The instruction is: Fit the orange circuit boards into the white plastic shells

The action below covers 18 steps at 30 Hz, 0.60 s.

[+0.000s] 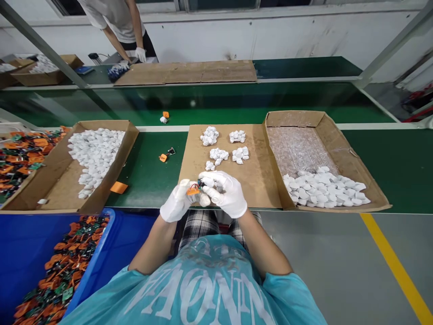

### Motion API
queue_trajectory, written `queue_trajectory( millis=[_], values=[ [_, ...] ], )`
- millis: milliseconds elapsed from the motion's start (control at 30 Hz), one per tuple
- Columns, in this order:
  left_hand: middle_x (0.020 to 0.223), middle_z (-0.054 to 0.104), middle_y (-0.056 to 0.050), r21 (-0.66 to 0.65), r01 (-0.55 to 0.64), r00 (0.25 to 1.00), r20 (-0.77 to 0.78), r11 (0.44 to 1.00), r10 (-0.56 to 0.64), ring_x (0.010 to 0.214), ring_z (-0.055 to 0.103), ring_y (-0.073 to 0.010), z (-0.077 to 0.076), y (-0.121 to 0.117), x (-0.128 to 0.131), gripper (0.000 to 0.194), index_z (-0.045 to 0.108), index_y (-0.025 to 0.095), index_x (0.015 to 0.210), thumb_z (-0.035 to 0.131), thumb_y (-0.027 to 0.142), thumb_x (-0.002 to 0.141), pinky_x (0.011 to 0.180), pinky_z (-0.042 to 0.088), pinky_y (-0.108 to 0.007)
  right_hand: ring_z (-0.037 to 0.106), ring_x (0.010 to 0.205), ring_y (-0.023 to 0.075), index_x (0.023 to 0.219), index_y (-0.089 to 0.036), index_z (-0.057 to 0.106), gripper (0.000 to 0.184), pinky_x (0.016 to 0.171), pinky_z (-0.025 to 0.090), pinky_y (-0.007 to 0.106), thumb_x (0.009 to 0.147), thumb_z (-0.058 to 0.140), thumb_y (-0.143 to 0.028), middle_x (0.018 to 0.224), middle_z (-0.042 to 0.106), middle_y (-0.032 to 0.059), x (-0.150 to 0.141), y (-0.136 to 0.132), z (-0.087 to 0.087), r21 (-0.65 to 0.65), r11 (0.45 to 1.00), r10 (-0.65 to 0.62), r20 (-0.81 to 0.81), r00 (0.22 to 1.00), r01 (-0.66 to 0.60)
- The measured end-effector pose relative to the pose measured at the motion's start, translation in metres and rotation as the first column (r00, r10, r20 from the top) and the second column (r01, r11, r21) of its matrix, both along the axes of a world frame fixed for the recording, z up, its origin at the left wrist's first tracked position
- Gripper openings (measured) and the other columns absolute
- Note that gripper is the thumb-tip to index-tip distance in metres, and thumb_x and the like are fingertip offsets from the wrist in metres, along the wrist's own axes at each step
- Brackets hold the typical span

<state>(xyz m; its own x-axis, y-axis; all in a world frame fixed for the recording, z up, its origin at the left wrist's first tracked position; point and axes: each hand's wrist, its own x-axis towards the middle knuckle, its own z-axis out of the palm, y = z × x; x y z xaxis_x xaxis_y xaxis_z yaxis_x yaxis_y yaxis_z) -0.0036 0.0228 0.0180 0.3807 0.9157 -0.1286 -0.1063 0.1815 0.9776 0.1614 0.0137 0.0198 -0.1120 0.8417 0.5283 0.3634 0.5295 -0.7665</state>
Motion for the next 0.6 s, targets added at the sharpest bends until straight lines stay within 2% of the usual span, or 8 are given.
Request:
queue_trajectory(
  millis=[67, 133, 200, 267, 367, 467, 600],
  values=[
    [0.069, 0.068, -0.012, 0.054, 0.015, 0.997, 0.077, 0.998, -0.019, 0.072, 0.067, -0.0259, -0.012, -0.006, 0.002, 0.069, 0.069, 0.015, 0.077, 0.056, 0.081, 0.064, 0.063, 0.054, -0.035, 0.068, 0.094, 0.0206, 0.108, -0.025, 0.067, 0.023, 0.088, 0.055, 0.036, 0.087, 0.060, -0.032, 0.102, 0.073, 0.0051, -0.005, -0.004, 0.000, -0.007, 0.998, -0.070, -0.065, 0.995, 0.070],
    [0.083, 0.071, -0.013, 0.121, -0.091, 0.992, 0.102, 0.988, 0.079, 0.086, 0.067, -0.0275, -0.022, -0.013, 0.008, 0.064, 0.070, 0.016, 0.085, 0.059, 0.077, 0.066, 0.075, 0.055, -0.038, 0.067, 0.101, 0.0224, 0.108, -0.025, 0.066, 0.023, 0.094, 0.053, 0.040, 0.086, 0.061, -0.032, 0.105, 0.073, 0.0056, -0.010, -0.005, -0.002, 0.058, 0.992, -0.107, -0.060, 0.992, 0.110],
    [0.094, 0.071, -0.012, 0.126, -0.233, 0.970, 0.094, 0.964, 0.222, 0.094, 0.066, -0.0258, -0.027, -0.017, 0.018, 0.061, 0.069, 0.018, 0.089, 0.051, 0.074, 0.075, 0.084, 0.053, -0.038, 0.064, 0.109, 0.0240, 0.110, -0.027, 0.065, 0.025, 0.098, 0.051, 0.044, 0.086, 0.061, -0.031, 0.111, 0.071, 0.0061, -0.015, -0.005, -0.005, 0.145, 0.981, -0.131, -0.015, 0.991, 0.132],
    [0.088, 0.071, -0.009, 0.130, -0.336, 0.942, 0.025, 0.933, 0.336, 0.087, 0.066, -0.0226, -0.025, -0.018, 0.026, 0.060, 0.067, 0.019, 0.081, 0.042, 0.073, 0.081, 0.080, 0.053, -0.034, 0.060, 0.116, 0.0254, 0.117, -0.027, 0.062, 0.030, 0.099, 0.050, 0.047, 0.088, 0.059, -0.030, 0.116, 0.068, 0.0072, -0.020, -0.004, -0.008, 0.227, 0.964, -0.149, 0.019, 0.989, 0.141],
    [0.065, 0.065, -0.005, 0.201, -0.432, 0.882, -0.106, 0.879, 0.458, 0.065, 0.061, -0.0178, -0.018, -0.015, 0.032, 0.062, 0.059, 0.020, 0.062, 0.036, 0.074, 0.083, 0.064, 0.049, -0.029, 0.055, 0.123, 0.0272, 0.123, -0.027, 0.058, 0.034, 0.102, 0.048, 0.051, 0.089, 0.056, -0.033, 0.123, 0.064, 0.0090, -0.024, -0.005, -0.011, 0.306, 0.946, -0.118, 0.014, 0.993, 0.108],
    [0.055, 0.058, -0.003, 0.289, -0.477, 0.821, -0.189, 0.830, 0.538, 0.055, 0.054, -0.0156, -0.015, -0.013, 0.031, 0.063, 0.052, 0.021, 0.055, 0.031, 0.072, 0.085, 0.056, 0.042, -0.029, 0.058, 0.119, 0.0251, 0.112, -0.028, 0.063, 0.023, 0.100, 0.050, 0.048, 0.089, 0.058, -0.031, 0.121, 0.065, 0.0068, -0.027, -0.008, -0.011, 0.245, 0.961, -0.117, -0.041, 0.992, 0.124],
    [0.054, 0.058, -0.005, 0.411, -0.431, 0.780, -0.277, 0.803, 0.561, 0.053, 0.052, -0.0161, -0.016, -0.016, 0.028, 0.065, 0.056, 0.021, 0.056, 0.026, 0.068, 0.090, 0.054, 0.036, -0.030, 0.065, 0.107, 0.0211, 0.100, -0.028, 0.065, 0.013, 0.093, 0.054, 0.039, 0.087, 0.063, -0.026, 0.114, 0.069, 0.0040, -0.034, -0.014, -0.008, 0.097, 0.986, -0.113, -0.195, 0.974, 0.134]
  ],
)
